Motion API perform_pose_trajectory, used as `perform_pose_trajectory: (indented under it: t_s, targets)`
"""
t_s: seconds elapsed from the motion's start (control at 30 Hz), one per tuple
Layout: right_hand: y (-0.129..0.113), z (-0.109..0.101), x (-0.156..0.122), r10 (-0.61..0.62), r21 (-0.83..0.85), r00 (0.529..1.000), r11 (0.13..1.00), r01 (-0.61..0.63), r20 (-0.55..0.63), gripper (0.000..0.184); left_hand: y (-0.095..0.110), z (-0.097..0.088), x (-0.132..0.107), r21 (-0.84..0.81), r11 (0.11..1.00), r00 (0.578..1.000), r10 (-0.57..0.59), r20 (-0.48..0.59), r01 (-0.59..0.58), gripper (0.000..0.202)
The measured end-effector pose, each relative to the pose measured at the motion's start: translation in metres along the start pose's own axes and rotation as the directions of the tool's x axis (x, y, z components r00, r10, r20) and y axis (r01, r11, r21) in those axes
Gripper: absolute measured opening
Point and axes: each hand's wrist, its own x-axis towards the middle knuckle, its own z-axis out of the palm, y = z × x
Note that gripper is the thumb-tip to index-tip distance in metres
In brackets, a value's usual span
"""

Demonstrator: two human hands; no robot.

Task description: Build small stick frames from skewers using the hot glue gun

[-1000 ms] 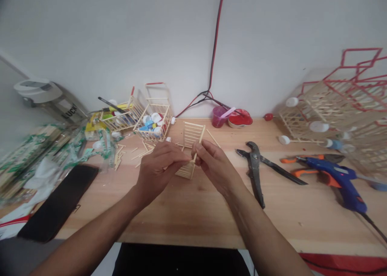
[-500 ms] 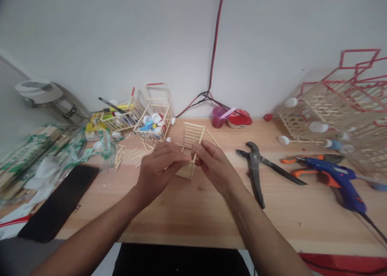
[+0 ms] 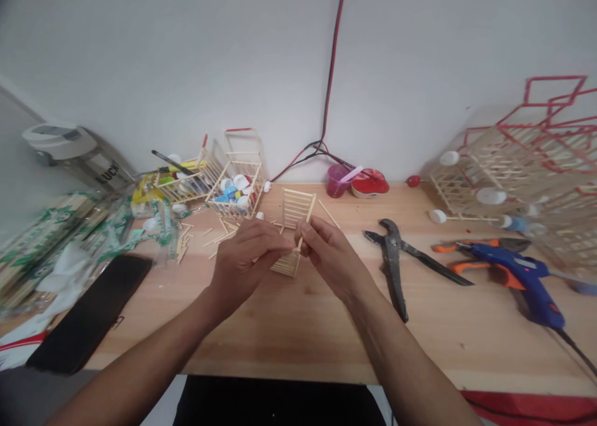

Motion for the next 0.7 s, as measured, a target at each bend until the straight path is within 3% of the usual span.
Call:
perform_pose_trajectory:
  t_s: [0.5, 0.7]
  targets:
    - [-0.0007, 0.0025, -0.0027, 0.029, -0.033, 0.999, 0.999, -0.028, 0.029, 0.023, -0.0022, 0.0007, -0.0015, 0.022, 1.0, 1.0, 0.013, -0.013, -0.013, 0.005]
    - [-0.0047, 0.002, 0.0012, 0.027, -0.016, 0.999, 0.999, -0.027, -0.017, 0.025, 0.0004, -0.0005, -0.001, 0.008, 1.0, 1.0, 0.012, -0.003, -0.012, 0.006]
